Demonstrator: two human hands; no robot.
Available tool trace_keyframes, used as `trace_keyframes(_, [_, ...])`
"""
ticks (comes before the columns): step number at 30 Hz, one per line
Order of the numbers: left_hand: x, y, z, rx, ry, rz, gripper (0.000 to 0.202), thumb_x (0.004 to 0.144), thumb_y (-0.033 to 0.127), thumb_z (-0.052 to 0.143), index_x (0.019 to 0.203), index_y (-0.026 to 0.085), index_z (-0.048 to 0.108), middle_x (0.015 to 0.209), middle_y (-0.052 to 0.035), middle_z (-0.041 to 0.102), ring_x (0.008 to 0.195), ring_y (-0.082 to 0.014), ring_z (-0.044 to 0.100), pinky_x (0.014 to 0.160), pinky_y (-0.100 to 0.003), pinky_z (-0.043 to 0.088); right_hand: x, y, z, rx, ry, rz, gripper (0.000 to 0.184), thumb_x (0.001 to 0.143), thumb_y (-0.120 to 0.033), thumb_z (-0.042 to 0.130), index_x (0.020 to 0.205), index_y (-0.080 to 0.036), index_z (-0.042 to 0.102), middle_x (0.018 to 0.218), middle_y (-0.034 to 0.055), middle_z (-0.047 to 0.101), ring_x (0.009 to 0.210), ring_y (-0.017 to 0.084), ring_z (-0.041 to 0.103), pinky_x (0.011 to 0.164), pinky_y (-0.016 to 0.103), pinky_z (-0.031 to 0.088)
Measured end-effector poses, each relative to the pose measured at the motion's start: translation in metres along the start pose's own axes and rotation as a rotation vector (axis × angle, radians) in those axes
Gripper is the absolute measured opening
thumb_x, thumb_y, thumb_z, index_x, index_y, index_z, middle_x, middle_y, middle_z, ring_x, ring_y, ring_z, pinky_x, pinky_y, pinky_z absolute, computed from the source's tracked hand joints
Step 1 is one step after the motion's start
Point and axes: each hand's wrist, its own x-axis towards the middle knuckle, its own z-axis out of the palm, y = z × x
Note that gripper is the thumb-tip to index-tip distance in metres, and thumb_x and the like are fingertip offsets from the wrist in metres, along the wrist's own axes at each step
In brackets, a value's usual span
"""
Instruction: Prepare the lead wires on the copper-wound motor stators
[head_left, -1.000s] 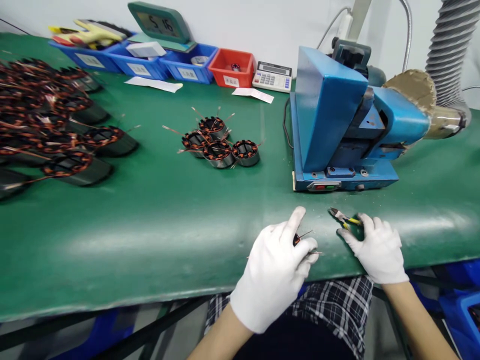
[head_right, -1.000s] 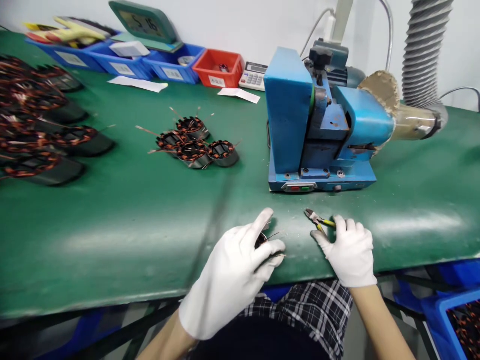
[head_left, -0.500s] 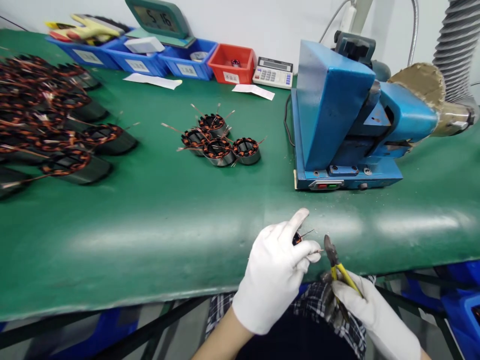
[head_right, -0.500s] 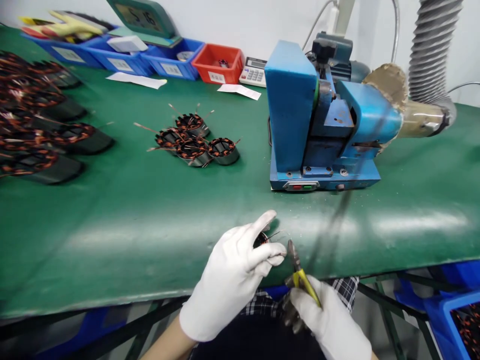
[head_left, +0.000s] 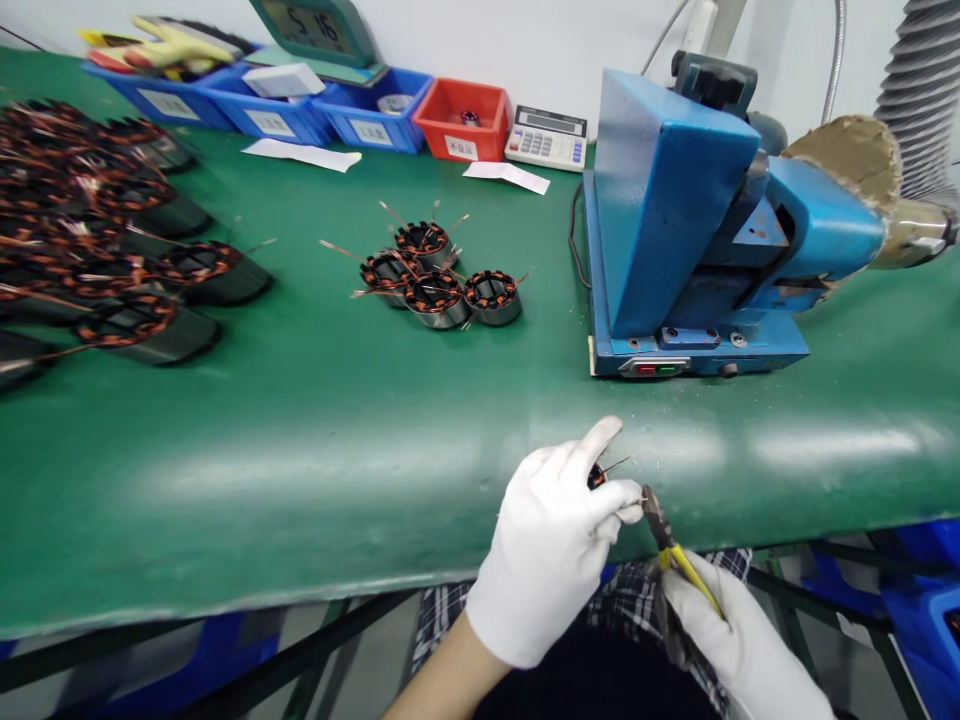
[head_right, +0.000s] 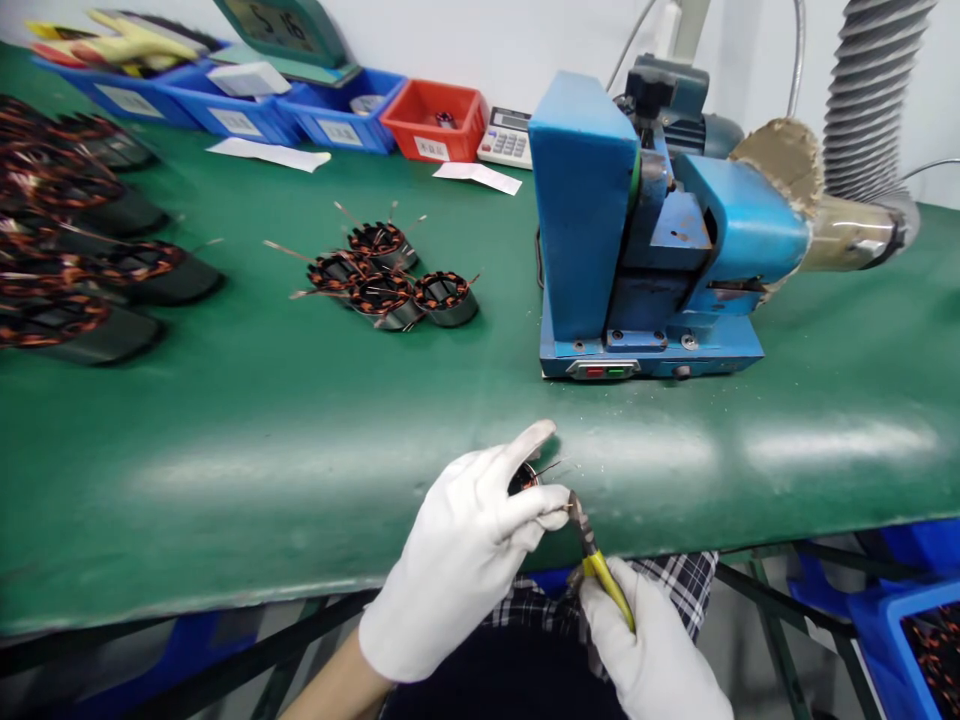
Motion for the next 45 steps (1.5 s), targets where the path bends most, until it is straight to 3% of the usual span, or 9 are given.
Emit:
trace_keyframes(8, [-0.006, 0.004, -0.02, -0.147, -0.167, 0.033, 0.011, 0.08, 0.024, 0.06, 0.091, 0.025, 0.063, 0.137, -0.0067, 0.049, 0.099, -0.0246, 0.057, 0.083, -0.042, 0.048, 0.011, 0.015, -0.026, 0.262, 0.009, 0.053, 0.05, 0.056, -0.058, 0.079, 0.082, -0.016, 0.072, 0.081, 0.0099, 0.074, 0.08, 0.031, 0.068, 0.076, 0.04, 0.054])
trace_keyframes(12, [-0.005, 0.012, -0.016, -0.025, -0.09, -0.043, 0.016, 0.086, 0.022, 0.05, 0.1, 0.019, 0.059, 0.135, -0.0126, 0.049, 0.099, -0.0265, 0.058, 0.082, -0.045, 0.049, 0.005, 0.022, -0.021, 0.217, 0.033, 0.039, 0.048, 0.056, -0.062, 0.077, 0.071, -0.017, 0.071, 0.069, 0.0082, 0.071, 0.071, 0.028, 0.068, 0.07, 0.038, 0.055])
trace_keyframes(18, [-0.005, 0.019, -0.001, 0.125, -0.092, -0.044, 0.018, 0.086, 0.017, 0.046, 0.088, 0.02, 0.063, 0.121, -0.0073, 0.062, 0.087, -0.0267, 0.06, 0.075, -0.046, 0.049, 0.003, 0.021, -0.006, 0.309, -0.314, 0.095, 0.051, 0.067, -0.064, 0.068, 0.08, -0.014, 0.068, 0.057, 0.0038, 0.065, 0.053, 0.021, 0.065, 0.057, 0.035, 0.055])
trace_keyframes(22, [-0.008, 0.018, -0.002, 0.072, -0.131, -0.023, 0.021, 0.075, 0.007, 0.05, 0.082, 0.022, 0.063, 0.119, -0.0031, 0.064, 0.086, -0.0254, 0.059, 0.074, -0.044, 0.048, 0.001, 0.015, -0.005, 0.231, -0.254, -0.002, 0.046, 0.078, -0.054, 0.063, 0.101, -0.015, 0.068, 0.08, 0.0067, 0.071, 0.082, 0.025, 0.067, 0.08, 0.039, 0.053])
trace_keyframes(27, [-0.006, 0.015, -0.004, -0.019, -0.169, -0.029, 0.026, 0.073, 0.005, 0.051, 0.086, 0.024, 0.064, 0.115, -0.0006, 0.065, 0.087, -0.0224, 0.06, 0.076, -0.041, 0.047, -0.003, 0.014, -0.01, -0.065, -0.148, -0.003, 0.048, 0.078, -0.05, 0.064, 0.114, -0.018, 0.065, 0.111, 0.0096, 0.067, 0.113, 0.031, 0.055, 0.105, 0.044, 0.034])
trace_keyframes(31, [-0.006, 0.017, -0.003, -0.021, -0.151, -0.052, 0.028, 0.072, 0.005, 0.052, 0.087, 0.025, 0.064, 0.117, 0.0014, 0.065, 0.087, -0.0221, 0.059, 0.076, -0.041, 0.046, -0.005, 0.016, -0.007, -0.086, -0.161, 0.018, 0.05, 0.076, -0.053, 0.065, 0.113, -0.02, 0.065, 0.109, 0.0091, 0.069, 0.111, 0.031, 0.057, 0.103, 0.041, 0.037])
trace_keyframes(35, [-0.006, 0.015, -0.004, -0.023, -0.156, -0.038, 0.028, 0.07, 0.003, 0.051, 0.083, 0.025, 0.063, 0.117, 0.0014, 0.064, 0.086, -0.0215, 0.059, 0.076, -0.04, 0.046, -0.006, 0.02, -0.001, 0.107, 0.004, 0.049, 0.051, 0.073, -0.057, 0.067, 0.105, -0.018, 0.067, 0.102, 0.0086, 0.071, 0.101, 0.028, 0.063, 0.095, 0.038, 0.045])
trace_keyframes(41, [-0.002, 0.003, -0.015, -0.097, -0.096, 0.227, 0.015, 0.08, 0.013, 0.052, 0.088, 0.022, 0.062, 0.12, -0.0049, 0.061, 0.1, -0.0229, 0.056, 0.085, -0.041, 0.046, 0.0, 0.011, -0.011, 0.217, -0.023, -0.013, 0.045, 0.071, -0.056, 0.068, 0.092, -0.017, 0.069, 0.081, 0.0048, 0.07, 0.083, 0.026, 0.064, 0.076, 0.033, 0.052])
trace_keyframes(45, [-0.003, 0.008, -0.013, -0.005, 0.011, 0.067, 0.02, 0.087, 0.019, 0.05, 0.103, 0.021, 0.06, 0.122, -0.0095, 0.059, 0.107, -0.0262, 0.054, 0.09, -0.045, 0.043, -0.003, 0.009, -0.008, 0.184, -0.099, -0.012, 0.043, 0.071, -0.059, 0.067, 0.082, -0.017, 0.069, 0.074, 0.0035, 0.069, 0.075, 0.023, 0.062, 0.075, 0.032, 0.05])
